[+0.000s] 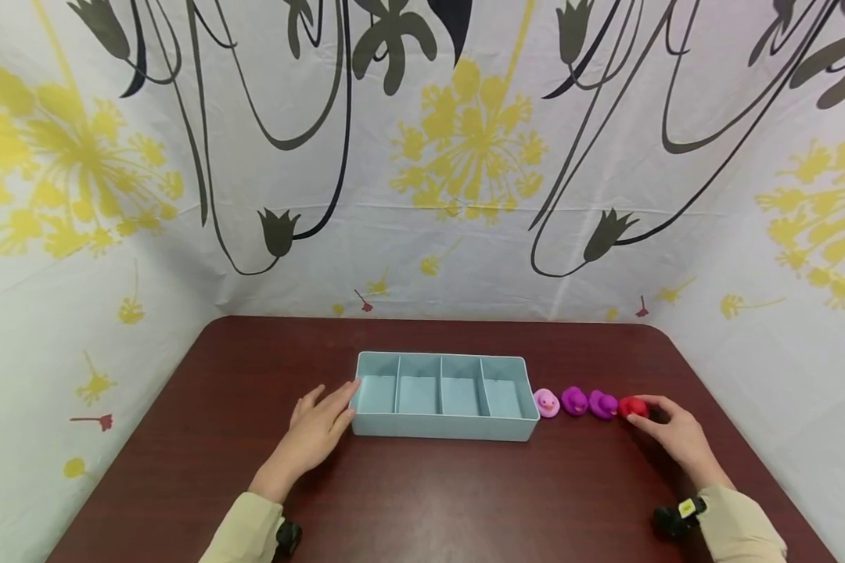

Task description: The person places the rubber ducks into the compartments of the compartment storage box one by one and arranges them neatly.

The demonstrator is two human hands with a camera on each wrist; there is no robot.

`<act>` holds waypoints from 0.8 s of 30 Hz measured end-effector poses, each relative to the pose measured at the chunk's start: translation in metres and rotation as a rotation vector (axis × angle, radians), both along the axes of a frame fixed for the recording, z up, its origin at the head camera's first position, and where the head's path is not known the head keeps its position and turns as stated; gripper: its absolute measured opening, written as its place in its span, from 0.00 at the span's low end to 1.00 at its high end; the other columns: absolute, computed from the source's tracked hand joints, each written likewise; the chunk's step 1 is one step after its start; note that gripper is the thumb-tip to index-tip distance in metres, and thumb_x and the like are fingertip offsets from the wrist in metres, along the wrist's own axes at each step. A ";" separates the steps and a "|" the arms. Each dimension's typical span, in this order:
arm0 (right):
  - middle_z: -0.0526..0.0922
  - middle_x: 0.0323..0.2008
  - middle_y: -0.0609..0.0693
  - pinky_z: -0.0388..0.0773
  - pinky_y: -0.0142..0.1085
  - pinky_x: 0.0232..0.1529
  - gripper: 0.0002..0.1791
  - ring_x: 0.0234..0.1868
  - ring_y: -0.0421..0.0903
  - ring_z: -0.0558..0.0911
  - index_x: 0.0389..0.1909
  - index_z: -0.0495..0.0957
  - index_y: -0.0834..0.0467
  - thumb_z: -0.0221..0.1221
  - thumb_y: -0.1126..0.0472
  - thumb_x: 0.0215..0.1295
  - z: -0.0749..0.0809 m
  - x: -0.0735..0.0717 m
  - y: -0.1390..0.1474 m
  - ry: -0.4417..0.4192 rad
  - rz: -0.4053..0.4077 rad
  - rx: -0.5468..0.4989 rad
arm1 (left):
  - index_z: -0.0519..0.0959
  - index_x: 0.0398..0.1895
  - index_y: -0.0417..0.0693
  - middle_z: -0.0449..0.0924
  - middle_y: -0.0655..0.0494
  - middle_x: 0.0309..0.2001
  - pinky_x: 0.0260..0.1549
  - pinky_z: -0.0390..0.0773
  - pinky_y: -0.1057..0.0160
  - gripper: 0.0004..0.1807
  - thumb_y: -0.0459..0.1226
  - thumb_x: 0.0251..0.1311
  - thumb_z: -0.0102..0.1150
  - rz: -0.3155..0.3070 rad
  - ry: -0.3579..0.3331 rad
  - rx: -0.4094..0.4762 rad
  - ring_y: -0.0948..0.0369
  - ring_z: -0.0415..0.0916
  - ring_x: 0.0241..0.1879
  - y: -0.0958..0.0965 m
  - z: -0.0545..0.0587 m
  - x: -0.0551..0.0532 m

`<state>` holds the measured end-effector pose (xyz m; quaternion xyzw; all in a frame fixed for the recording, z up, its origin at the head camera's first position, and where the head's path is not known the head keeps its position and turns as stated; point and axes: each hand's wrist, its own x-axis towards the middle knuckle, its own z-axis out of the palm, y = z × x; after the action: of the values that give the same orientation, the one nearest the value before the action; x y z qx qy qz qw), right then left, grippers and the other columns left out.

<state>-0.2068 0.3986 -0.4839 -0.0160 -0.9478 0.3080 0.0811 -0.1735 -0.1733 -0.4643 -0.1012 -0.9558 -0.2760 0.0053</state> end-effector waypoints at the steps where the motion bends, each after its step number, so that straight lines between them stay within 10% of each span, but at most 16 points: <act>1: 0.78 0.50 0.67 0.66 0.37 0.40 0.27 0.48 0.59 0.73 0.52 0.76 0.61 0.65 0.47 0.58 0.001 0.001 0.000 0.002 -0.006 0.004 | 0.55 0.74 0.63 0.61 0.52 0.72 0.65 0.43 0.30 0.29 0.47 0.71 0.45 0.000 0.000 0.001 0.38 0.46 0.71 0.000 0.000 0.000; 24: 0.76 0.53 0.65 0.69 0.43 0.39 0.30 0.51 0.58 0.71 0.56 0.74 0.61 0.62 0.45 0.61 0.046 0.002 -0.019 0.048 0.012 -0.006 | 0.56 0.74 0.62 0.70 0.54 0.66 0.65 0.41 0.30 0.29 0.45 0.71 0.46 -0.010 -0.012 -0.021 0.41 0.51 0.71 0.001 0.004 -0.001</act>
<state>-0.2050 0.3798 -0.4379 -0.0032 -0.9447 0.3118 0.1018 -0.1744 -0.1725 -0.4599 -0.1041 -0.9581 -0.2667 -0.0030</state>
